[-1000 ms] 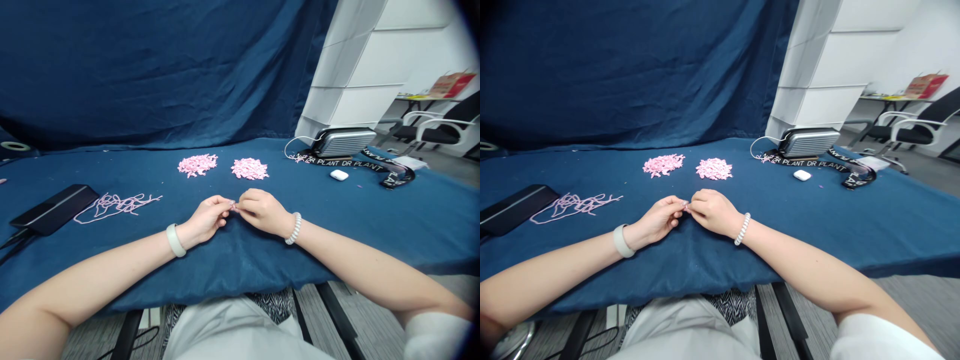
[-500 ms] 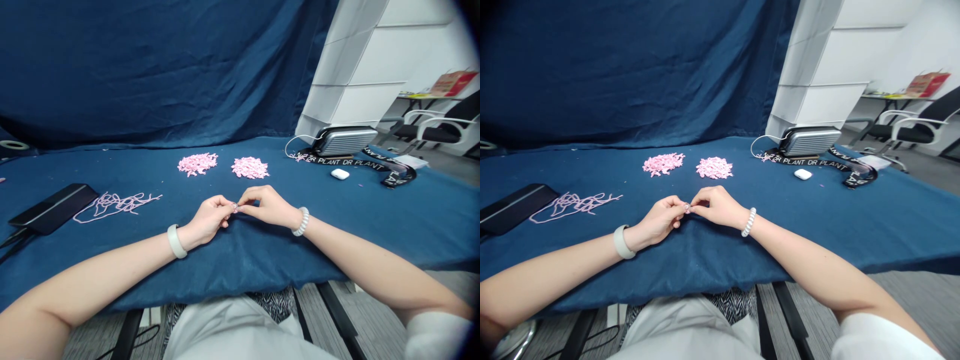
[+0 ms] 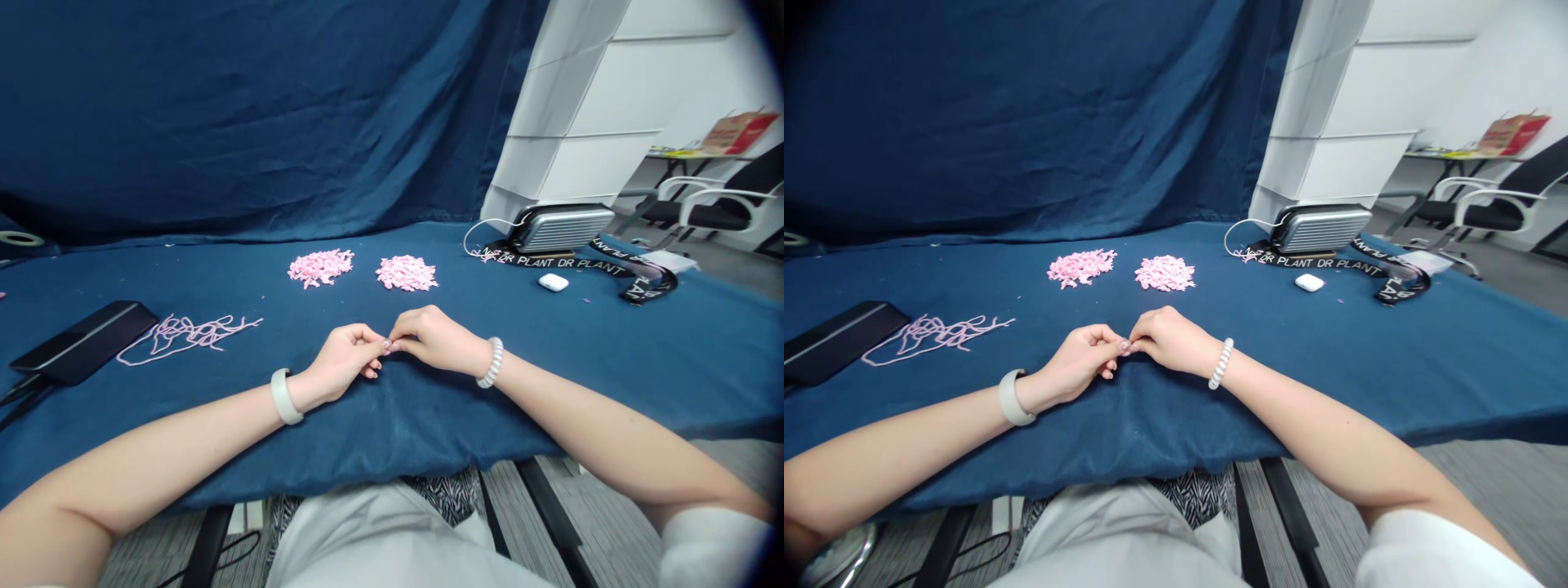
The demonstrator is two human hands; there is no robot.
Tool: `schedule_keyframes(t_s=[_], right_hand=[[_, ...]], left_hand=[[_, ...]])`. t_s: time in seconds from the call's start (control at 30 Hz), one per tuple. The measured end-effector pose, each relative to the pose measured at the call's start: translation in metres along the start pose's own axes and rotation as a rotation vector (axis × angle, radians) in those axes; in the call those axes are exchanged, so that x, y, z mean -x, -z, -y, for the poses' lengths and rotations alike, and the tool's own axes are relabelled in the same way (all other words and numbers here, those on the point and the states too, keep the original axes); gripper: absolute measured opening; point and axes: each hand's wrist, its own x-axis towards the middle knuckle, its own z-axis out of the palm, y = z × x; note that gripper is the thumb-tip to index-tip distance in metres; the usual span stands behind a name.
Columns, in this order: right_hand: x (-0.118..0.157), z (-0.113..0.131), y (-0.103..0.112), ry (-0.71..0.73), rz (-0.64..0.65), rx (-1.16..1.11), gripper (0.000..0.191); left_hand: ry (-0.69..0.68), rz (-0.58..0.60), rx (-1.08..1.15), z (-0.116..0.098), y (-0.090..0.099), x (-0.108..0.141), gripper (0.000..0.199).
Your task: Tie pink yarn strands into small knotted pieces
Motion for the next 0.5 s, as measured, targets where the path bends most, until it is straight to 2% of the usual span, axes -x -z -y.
schedule_keyframes(t_s=[0.27,0.5], right_hand=[[0.005,0.004,-0.008,-0.031,0.088,0.225,0.012],[0.005,0.009,-0.010,0.012,0.109,0.392,0.012]], left_hand=[[0.076,0.040,0.034,-0.002,0.001,0.000,0.017],[0.187,0.029,0.192,-0.025,0.003,0.007,0.009]])
